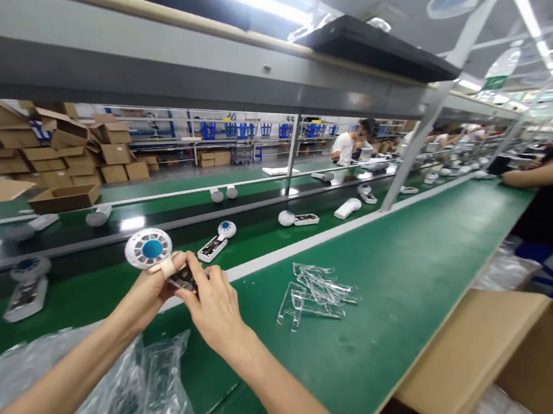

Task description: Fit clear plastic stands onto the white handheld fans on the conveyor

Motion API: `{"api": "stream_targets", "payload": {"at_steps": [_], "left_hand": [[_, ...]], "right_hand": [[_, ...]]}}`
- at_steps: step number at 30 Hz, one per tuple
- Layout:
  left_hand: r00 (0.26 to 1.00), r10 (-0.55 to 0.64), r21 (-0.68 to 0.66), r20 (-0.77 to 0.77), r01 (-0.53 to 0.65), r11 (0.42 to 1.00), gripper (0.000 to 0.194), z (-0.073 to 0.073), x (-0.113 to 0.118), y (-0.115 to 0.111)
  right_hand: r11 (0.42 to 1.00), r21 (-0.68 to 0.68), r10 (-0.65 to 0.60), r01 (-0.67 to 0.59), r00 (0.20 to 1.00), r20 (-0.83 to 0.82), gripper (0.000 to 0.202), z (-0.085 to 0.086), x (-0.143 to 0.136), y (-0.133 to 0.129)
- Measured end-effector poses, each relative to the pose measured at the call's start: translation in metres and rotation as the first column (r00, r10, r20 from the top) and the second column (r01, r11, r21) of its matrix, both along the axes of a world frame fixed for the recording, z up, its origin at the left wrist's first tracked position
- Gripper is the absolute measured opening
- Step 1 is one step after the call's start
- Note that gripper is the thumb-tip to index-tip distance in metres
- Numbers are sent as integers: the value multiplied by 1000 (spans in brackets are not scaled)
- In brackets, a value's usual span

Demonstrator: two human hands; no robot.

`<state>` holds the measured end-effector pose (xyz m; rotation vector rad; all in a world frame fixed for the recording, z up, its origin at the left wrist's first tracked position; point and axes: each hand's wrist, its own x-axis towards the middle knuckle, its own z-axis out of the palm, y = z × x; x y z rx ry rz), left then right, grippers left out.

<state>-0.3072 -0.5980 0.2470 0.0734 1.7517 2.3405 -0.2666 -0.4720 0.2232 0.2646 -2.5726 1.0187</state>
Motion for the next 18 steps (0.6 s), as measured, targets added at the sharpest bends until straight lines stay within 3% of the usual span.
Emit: {"api": "stream_targets", "payload": {"at_steps": [2,4,7,10,13,16,17,18], "left_hand": [[995,91,-30,-46,-93,995,52,-1,4,8],[983,153,-26,-106,-156,987,56,2,11,17],[969,217,-8,-119,-220,976,57,7,21,30],[971,231,6,-66,-231,973,56,2,20,36],[989,149,-52,18,-148,988,53,-11,-6,23],[988,137,-269,63,-116,956,52,-23,-58,-20],[987,150,-393,51,-119,912,52,-26,-76,-41],[984,175,-548,36,-127,827,50,-27,-94,-62]], "right_hand": [[979,-169,-109,118,992,60,42,1,-8,4],[917,-305,-234,258,966,113,48,0,-19,9],[876,-342,-321,340,940,113,60,-6,-33,13],[933,-139,-324,331,944,67,65,-11,-38,13],[970,104,-228,221,972,61,61,-8,-38,29],[964,227,-153,135,986,62,38,-2,-29,87],[952,276,-149,129,987,53,33,-3,-23,116],[938,322,-149,125,987,52,37,-5,-17,148]]}}
